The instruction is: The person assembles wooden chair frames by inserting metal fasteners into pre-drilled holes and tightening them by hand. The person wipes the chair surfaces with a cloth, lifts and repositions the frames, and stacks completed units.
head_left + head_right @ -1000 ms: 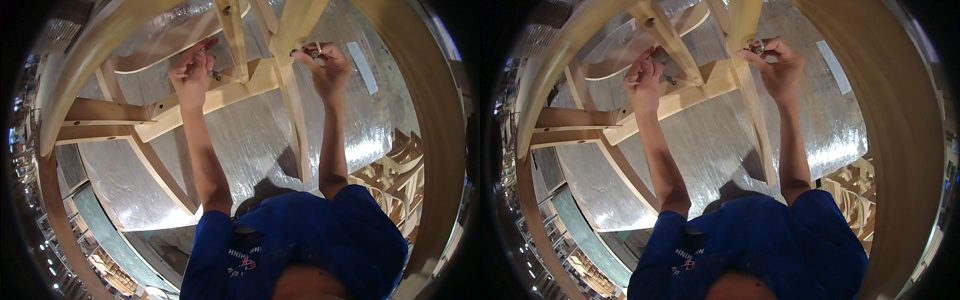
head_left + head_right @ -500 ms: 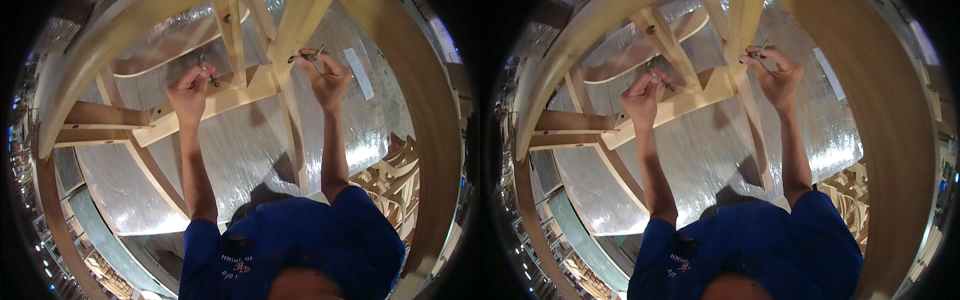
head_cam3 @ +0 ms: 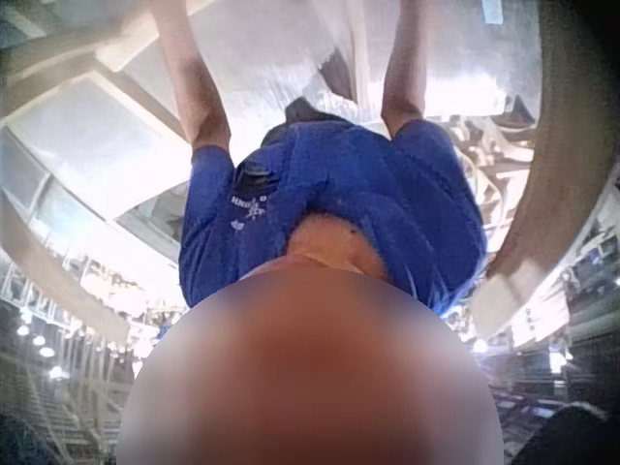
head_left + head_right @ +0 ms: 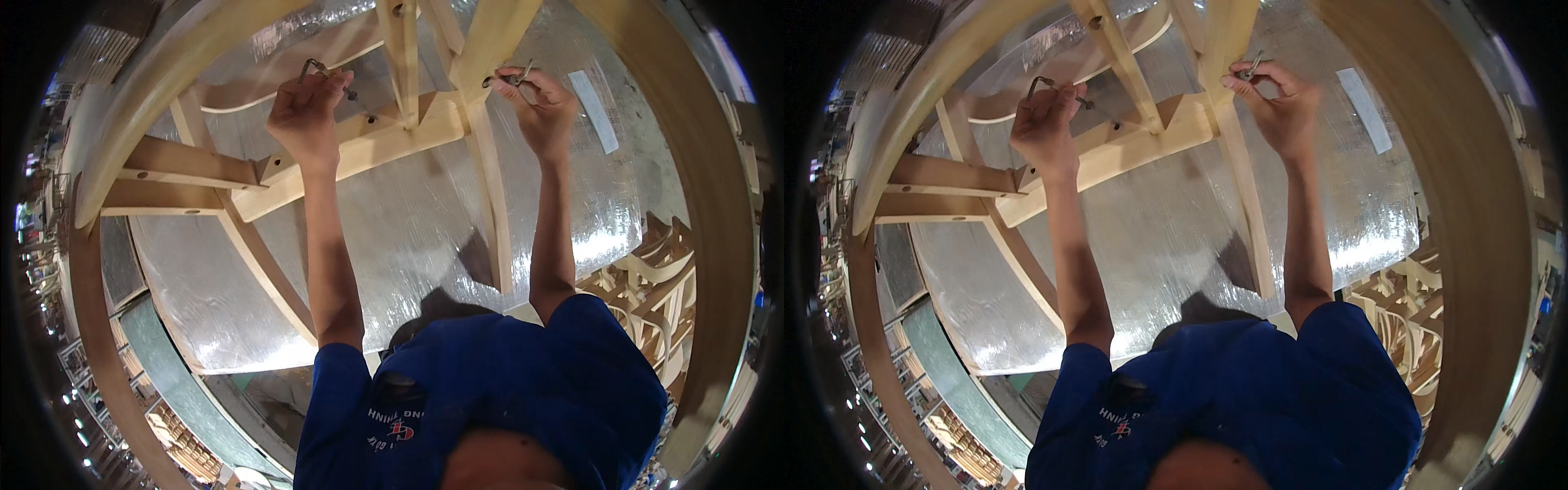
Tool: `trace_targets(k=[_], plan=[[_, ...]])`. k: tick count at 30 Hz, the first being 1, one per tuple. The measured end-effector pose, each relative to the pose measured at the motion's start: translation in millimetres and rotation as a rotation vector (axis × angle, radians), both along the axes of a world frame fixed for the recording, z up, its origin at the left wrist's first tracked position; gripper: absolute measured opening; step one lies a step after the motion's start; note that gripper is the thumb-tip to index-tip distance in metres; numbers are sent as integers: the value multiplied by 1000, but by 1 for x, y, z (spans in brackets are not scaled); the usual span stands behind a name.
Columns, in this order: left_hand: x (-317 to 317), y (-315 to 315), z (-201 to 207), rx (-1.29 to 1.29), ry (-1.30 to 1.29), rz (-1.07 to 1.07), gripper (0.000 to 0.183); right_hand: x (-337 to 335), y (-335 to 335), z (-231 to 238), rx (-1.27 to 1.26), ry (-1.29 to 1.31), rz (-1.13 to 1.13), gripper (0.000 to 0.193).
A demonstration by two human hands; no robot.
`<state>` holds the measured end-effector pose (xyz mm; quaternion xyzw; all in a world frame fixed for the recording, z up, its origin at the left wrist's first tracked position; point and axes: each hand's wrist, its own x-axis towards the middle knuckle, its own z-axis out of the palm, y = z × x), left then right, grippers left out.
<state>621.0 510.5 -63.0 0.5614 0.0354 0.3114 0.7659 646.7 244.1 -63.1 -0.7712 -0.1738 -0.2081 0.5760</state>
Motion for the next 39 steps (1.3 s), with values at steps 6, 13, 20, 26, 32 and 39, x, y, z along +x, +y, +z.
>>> trace_targets(k=[6, 13, 20, 26, 32, 39], plan=[[8, 11, -5, 78, 19, -62, 11, 5, -6, 0, 15, -11, 8, 13], [2, 13, -27, 232, 21, -154, 10, 4, -2, -2, 54, 5, 27, 13], [-1, 5, -38, 239, -43, -324, 9, 4, -2, -2, 43, 4, 55, 13], [-3, -6, -40, 307, 62, -114, 13, 4, -5, -3, -5, 7, 46, 13], [-3, -8, -40, 23, 39, -208, 14, 4, -6, -2, 19, 25, 55, 11], [-5, -7, -45, 227, 74, -116, 11, 4, -5, -2, 23, 19, 63, 10]])
